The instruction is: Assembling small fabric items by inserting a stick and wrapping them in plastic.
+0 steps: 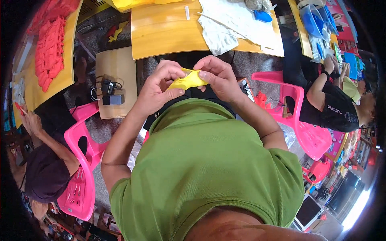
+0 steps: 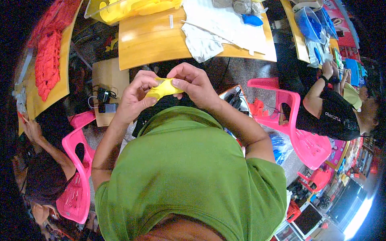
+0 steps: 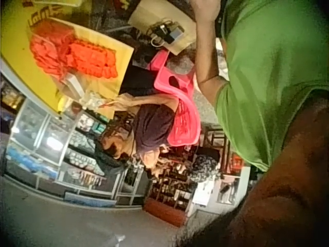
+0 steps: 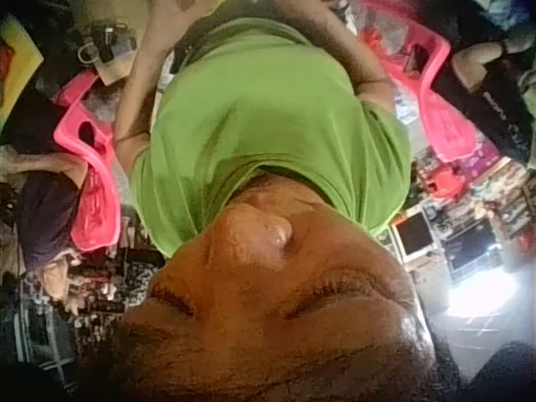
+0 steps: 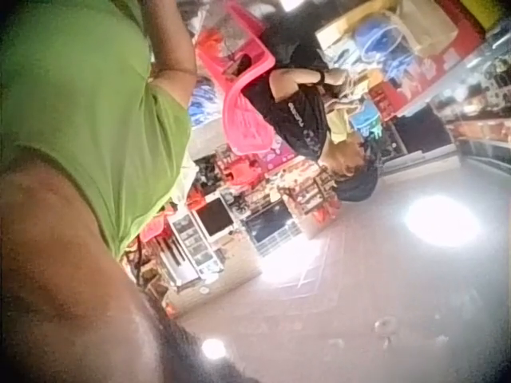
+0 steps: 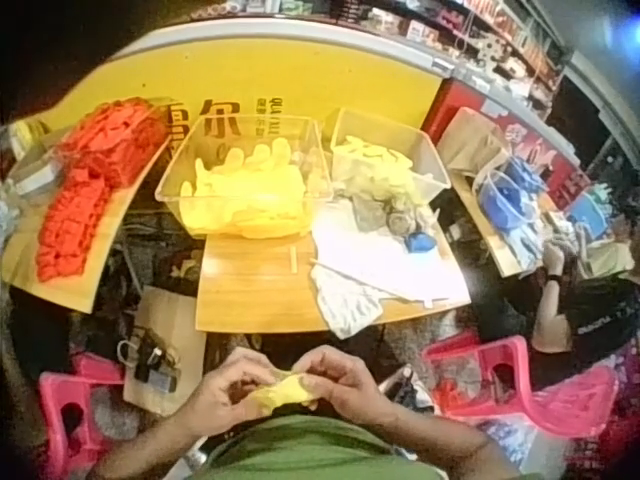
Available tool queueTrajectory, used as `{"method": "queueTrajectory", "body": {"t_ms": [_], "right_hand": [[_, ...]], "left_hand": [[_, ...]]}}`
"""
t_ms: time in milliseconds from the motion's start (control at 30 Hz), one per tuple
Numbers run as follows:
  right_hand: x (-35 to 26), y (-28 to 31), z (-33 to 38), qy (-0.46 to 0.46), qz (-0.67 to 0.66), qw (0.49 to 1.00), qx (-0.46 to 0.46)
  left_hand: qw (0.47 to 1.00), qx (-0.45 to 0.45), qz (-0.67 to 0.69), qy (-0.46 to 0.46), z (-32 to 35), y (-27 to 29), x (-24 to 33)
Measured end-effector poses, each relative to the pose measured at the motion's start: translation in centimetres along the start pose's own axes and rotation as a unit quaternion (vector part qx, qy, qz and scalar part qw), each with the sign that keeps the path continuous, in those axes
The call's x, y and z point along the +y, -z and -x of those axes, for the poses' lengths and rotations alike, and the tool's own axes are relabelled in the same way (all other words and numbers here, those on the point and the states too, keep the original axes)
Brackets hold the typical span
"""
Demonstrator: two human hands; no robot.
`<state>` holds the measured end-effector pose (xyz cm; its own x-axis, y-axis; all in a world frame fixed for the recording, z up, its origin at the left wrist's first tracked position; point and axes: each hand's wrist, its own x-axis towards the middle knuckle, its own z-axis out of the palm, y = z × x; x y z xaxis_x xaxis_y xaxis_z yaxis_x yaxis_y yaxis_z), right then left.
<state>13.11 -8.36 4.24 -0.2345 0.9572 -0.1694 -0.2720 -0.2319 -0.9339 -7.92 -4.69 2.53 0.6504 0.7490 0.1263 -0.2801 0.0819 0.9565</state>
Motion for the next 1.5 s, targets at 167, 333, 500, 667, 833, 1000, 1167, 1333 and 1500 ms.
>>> {"method": "queueTrajectory", "body": {"t_ms": [167, 333, 500, 667, 833, 1000, 1167, 1333, 1500], "right_hand": [[0.9, -0.7, 0.0, -0.001, -0.053, 0.999, 0.001], [0.7, -0.8, -0.1, 0.003, -0.007, 1.000, 0.003], [1.2, -0.9, 0.2, -0.017, 0.011, 1.000, -0.015], [0.7, -0.6, 0.4, 0.004, 0.053, 0.999, -0.006], [-0.8, -0.8, 0.1, -0.066, 0.167, 0.983, -0.048], [-2.1, 0.2, 0.0, -0.134, 0.223, 0.963, -0.069], [-3.8, -1.8, 0.1, 0.196, 0.014, 0.978, 0.075], [1.1, -1.7, 0.1, 0.092, 0.282, 0.953, 0.059], [2.4, -0.3, -1.1, 0.166, 0.420, 0.892, 0.010]], "left_hand": [[0.998, 0.033, -0.053, 0.026, -0.4, -0.6, 0.9], [0.990, -0.024, -0.127, 0.047, -0.5, -0.5, 1.9], [0.991, -0.069, -0.104, 0.049, -0.5, 1.1, 0.5], [0.975, -0.017, -0.005, 0.220, -0.9, 1.1, 0.9], [0.995, 0.020, -0.021, 0.096, -2.0, -0.7, 0.8], [0.989, 0.084, -0.027, 0.114, -1.9, 0.4, 0.2], [0.926, 0.138, 0.330, 0.119, -0.6, -0.5, -3.0], [0.884, 0.136, 0.428, 0.129, 0.0, -3.0, -4.5], [0.866, 0.154, 0.463, 0.105, -0.8, -2.6, -3.2]]}}
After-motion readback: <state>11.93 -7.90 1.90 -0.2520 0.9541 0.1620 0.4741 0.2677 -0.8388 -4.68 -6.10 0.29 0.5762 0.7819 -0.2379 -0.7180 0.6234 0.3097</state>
